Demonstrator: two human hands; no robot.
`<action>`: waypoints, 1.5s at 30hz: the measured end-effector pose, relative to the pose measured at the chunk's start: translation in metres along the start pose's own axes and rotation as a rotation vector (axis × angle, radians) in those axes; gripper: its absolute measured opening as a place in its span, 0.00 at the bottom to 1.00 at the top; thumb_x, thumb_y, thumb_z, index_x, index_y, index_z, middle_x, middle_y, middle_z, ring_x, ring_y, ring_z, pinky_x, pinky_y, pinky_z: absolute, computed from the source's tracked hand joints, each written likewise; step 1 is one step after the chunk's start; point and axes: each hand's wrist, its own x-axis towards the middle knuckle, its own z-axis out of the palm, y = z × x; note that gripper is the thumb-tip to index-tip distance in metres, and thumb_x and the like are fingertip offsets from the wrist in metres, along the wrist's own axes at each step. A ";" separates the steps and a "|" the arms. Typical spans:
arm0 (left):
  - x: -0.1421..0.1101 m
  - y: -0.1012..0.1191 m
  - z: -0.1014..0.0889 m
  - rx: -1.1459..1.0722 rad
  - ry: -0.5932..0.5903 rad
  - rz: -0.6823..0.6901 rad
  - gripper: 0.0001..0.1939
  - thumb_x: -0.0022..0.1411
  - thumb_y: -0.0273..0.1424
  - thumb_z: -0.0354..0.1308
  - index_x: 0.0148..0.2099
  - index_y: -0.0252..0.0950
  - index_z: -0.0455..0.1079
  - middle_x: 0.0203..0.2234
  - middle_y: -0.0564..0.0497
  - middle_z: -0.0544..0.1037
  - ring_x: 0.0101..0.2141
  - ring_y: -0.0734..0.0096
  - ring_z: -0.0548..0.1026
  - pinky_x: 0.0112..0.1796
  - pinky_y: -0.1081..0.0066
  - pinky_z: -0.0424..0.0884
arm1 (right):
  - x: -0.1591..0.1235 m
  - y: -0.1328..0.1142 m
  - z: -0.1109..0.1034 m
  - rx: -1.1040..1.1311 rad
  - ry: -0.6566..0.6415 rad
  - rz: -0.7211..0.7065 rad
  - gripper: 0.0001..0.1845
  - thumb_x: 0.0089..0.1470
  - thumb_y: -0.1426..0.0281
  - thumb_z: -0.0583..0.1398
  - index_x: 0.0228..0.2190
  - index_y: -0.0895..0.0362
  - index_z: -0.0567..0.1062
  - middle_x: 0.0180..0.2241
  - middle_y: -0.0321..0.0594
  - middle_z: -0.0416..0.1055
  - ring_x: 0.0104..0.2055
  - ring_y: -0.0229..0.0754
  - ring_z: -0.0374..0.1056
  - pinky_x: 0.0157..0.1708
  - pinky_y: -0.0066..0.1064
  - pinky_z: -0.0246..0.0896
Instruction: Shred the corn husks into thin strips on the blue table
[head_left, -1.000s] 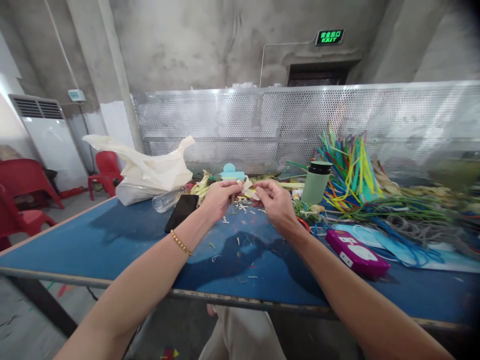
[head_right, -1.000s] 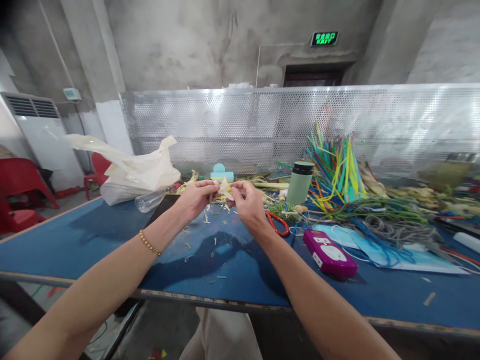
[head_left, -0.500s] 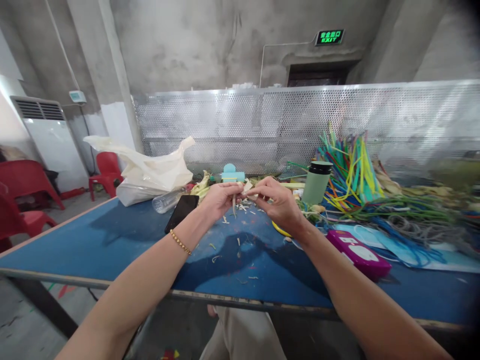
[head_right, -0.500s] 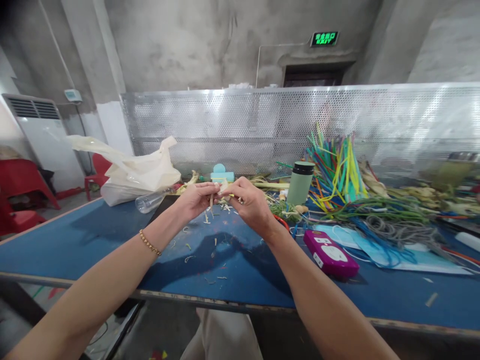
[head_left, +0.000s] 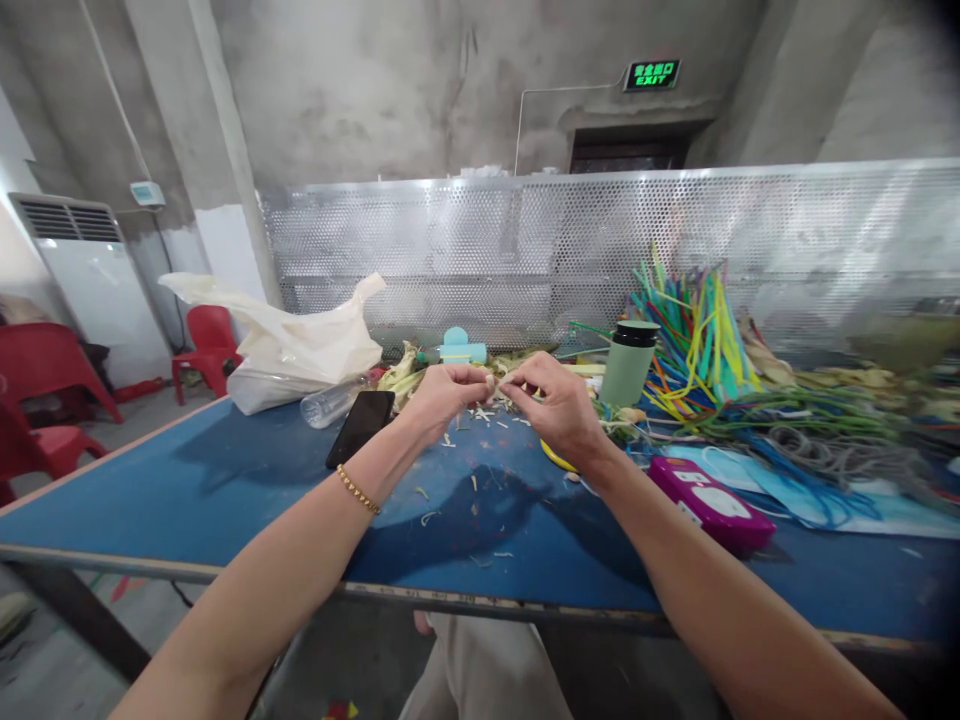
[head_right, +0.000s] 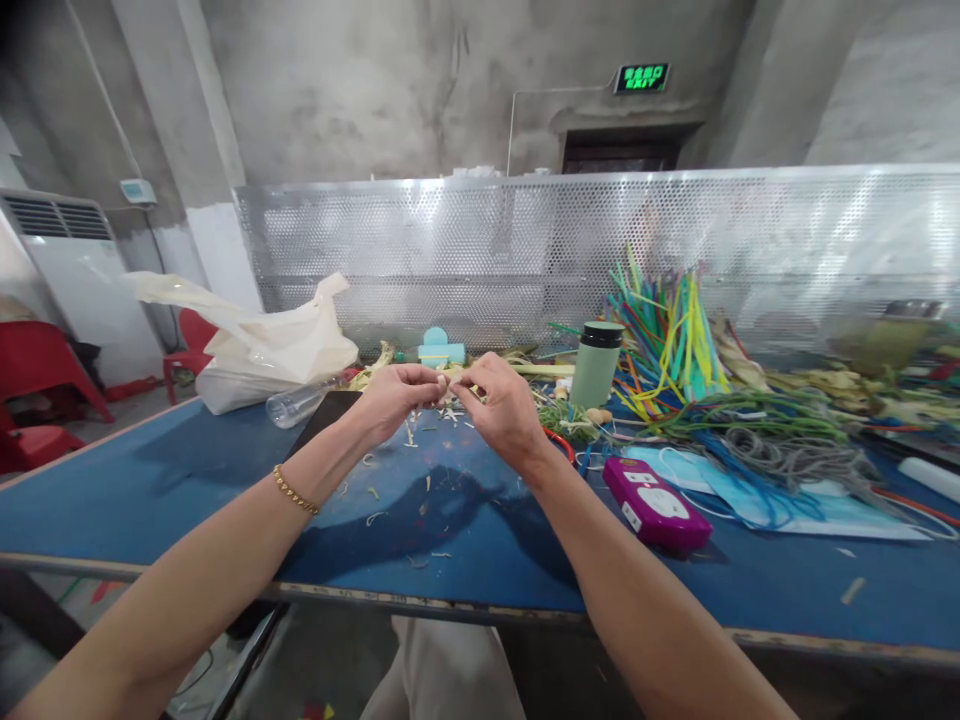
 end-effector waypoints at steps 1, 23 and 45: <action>0.000 0.000 0.000 0.011 -0.013 0.007 0.08 0.49 0.31 0.67 0.29 0.30 0.76 0.20 0.50 0.74 0.23 0.78 0.66 0.28 0.72 0.60 | 0.000 0.000 0.000 -0.008 -0.002 0.003 0.07 0.58 0.70 0.60 0.30 0.55 0.77 0.30 0.40 0.69 0.34 0.42 0.64 0.36 0.35 0.59; -0.006 0.014 -0.005 -0.089 -0.247 -0.126 0.22 0.50 0.28 0.68 0.47 0.28 0.69 0.25 0.51 0.74 0.25 0.76 0.71 0.29 0.71 0.61 | 0.003 0.002 -0.003 0.200 -0.158 0.186 0.06 0.52 0.69 0.60 0.28 0.57 0.76 0.29 0.40 0.76 0.33 0.42 0.68 0.36 0.35 0.60; -0.001 0.008 -0.004 -0.073 -0.148 -0.114 0.19 0.46 0.20 0.65 0.44 0.28 0.72 0.23 0.54 0.71 0.23 0.80 0.65 0.28 0.72 0.58 | 0.004 -0.004 -0.003 0.524 -0.130 0.528 0.14 0.49 0.61 0.64 0.33 0.58 0.75 0.21 0.36 0.71 0.22 0.36 0.65 0.24 0.30 0.62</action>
